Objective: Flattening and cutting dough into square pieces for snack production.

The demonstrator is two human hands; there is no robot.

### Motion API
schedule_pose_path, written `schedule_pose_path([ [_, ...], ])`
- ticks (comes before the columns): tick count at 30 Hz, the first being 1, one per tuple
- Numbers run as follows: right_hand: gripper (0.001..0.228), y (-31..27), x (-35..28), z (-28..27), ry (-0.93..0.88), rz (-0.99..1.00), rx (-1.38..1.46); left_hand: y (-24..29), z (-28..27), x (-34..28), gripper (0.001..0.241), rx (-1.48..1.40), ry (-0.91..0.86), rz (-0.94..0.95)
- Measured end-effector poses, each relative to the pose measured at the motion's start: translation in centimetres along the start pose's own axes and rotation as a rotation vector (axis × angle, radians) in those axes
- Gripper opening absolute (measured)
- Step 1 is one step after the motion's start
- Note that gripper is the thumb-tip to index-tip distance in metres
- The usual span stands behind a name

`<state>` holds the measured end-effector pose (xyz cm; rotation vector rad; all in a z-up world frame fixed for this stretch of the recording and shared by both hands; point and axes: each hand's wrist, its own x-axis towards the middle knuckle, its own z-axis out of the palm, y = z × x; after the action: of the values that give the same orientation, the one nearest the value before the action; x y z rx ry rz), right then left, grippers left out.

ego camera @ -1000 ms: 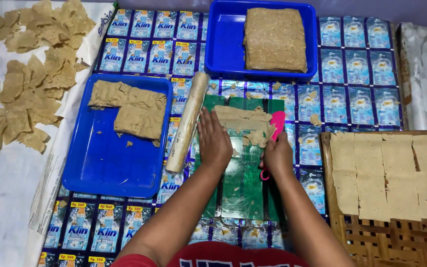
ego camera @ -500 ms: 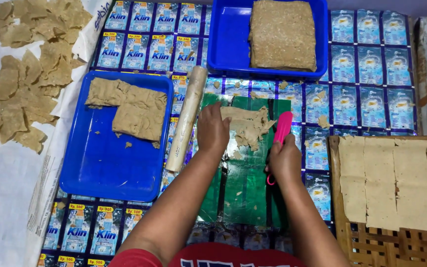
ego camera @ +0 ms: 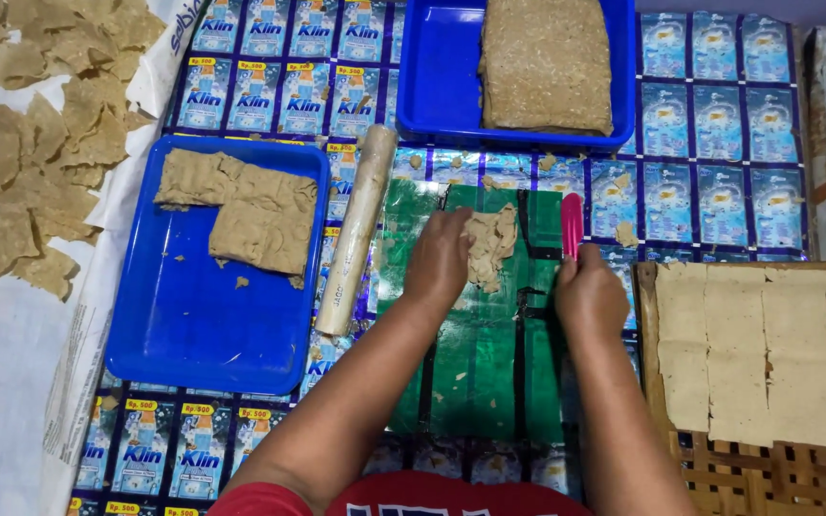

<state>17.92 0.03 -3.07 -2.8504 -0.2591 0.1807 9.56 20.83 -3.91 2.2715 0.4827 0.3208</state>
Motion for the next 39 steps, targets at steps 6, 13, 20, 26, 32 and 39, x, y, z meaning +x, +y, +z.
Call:
schedule_pose_path([
  [6, 0.033, -4.0, 3.0, -3.5, 0.307, -0.604, -0.025, -1.0, -2.1, 2.5, 0.058, 0.328, -0.108, 0.117],
  [13, 0.046, -6.2, 6.3, 0.7, -0.066, -0.874, -0.018, -2.0, -2.3, 3.0, 0.047, 0.183, -0.189, 0.15],
  [20, 0.022, -5.3, 2.5, -2.0, -0.026, -1.018, 0.14, -0.1, -6.4, 0.3, 0.041, 0.183, -0.23, 0.447],
  [26, 0.049, -4.3, -0.9, -1.1, 0.042, -1.064, 0.183, -0.4, -5.5, -2.3, 0.042, 0.207, -0.256, 0.468],
  [32, 0.021, -3.7, 1.6, 2.8, 0.25, -1.024, 0.206, -3.8, -1.9, -1.1, 0.038, 0.257, -0.11, 0.498],
  [39, 0.062, -3.8, -1.2, 1.3, 0.118, -0.966, -0.046, -2.2, -3.6, -2.8, 0.047, 0.294, -0.155, 0.458],
])
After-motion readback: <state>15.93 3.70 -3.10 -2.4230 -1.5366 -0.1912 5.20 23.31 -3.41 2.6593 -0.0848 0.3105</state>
